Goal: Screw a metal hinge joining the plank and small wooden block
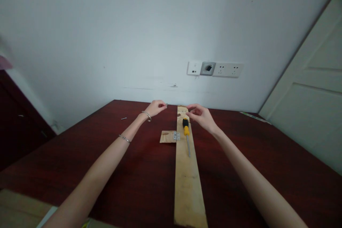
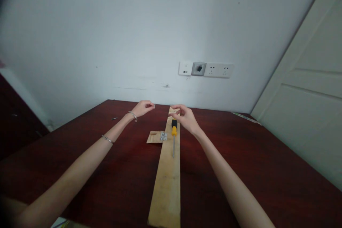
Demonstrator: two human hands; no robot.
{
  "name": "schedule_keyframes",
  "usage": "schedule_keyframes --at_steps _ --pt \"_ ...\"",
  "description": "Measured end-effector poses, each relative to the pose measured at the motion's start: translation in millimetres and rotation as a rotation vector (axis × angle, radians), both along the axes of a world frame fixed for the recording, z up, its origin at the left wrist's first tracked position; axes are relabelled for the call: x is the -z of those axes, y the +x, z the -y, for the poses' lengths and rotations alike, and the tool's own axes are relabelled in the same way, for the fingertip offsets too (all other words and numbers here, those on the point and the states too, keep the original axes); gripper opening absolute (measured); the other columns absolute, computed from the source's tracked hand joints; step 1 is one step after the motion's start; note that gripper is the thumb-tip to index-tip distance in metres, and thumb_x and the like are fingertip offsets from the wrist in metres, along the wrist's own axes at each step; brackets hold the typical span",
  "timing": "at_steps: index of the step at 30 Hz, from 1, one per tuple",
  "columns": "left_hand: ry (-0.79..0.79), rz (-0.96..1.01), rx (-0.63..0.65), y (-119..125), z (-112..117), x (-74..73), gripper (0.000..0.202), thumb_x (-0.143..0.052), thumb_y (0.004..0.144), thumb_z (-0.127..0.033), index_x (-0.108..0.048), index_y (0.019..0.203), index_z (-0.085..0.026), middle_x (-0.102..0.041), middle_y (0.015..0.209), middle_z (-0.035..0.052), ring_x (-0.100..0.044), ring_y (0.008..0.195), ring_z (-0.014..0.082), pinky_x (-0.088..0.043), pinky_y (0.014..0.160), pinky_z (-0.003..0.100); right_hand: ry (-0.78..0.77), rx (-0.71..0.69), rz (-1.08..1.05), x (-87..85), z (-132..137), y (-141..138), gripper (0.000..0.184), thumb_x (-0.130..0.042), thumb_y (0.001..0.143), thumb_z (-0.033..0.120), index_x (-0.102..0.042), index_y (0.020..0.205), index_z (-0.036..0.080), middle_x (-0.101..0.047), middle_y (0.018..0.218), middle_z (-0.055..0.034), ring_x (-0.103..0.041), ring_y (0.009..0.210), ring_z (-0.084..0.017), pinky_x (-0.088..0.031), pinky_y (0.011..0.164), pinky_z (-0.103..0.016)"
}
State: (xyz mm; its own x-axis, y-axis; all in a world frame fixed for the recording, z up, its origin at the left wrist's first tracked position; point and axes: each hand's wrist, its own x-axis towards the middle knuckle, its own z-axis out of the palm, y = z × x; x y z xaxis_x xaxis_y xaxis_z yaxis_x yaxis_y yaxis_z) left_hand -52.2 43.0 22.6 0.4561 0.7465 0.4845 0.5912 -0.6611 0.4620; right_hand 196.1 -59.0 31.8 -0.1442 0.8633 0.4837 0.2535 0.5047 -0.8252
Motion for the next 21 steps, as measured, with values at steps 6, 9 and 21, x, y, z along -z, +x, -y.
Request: schedule_keyframes --at_steps 6,9,21 --pt "-0.075 -0.226 -0.462 -89.3 -33.7 15.3 0.023 -0.048 0.085 -0.024 -0.067 0.086 -0.011 -0.068 0.088 0.0075 -0.060 0.083 0.0164 -0.044 0.077 0.024 0.054 0.055 0.070 7.9 -10.2 6.7 0.032 -0.065 0.069 0.038 -0.063 0.093 0.016 -0.061 0.068 -0.0012 -0.053 0.061 -0.014 -0.044 0.060 -0.030" --pt "-0.151 -0.346 -0.588 -139.2 -29.7 22.4 0.018 -0.053 0.080 -0.023 -0.068 0.079 -0.013 -0.068 0.081 0.0064 -0.060 0.080 0.0174 -0.044 0.071 0.024 0.073 0.097 0.115 11.9 -14.6 10.1 0.031 -0.065 0.070 0.038 -0.065 0.093 0.017 -0.062 0.072 -0.0025 -0.055 0.065 -0.016 -0.046 0.065 -0.032" --pt "-0.330 -0.719 -0.753 -242.5 14.9 36.2 0.011 -0.058 0.075 -0.020 -0.067 0.070 -0.015 -0.069 0.085 0.0106 -0.065 0.082 0.0205 -0.046 0.069 0.022 -0.018 0.078 0.208 25.9 -26.9 20.4 0.036 -0.061 0.072 0.042 -0.066 0.097 0.016 -0.066 0.077 -0.0065 -0.058 0.064 -0.018 -0.047 0.060 -0.031"
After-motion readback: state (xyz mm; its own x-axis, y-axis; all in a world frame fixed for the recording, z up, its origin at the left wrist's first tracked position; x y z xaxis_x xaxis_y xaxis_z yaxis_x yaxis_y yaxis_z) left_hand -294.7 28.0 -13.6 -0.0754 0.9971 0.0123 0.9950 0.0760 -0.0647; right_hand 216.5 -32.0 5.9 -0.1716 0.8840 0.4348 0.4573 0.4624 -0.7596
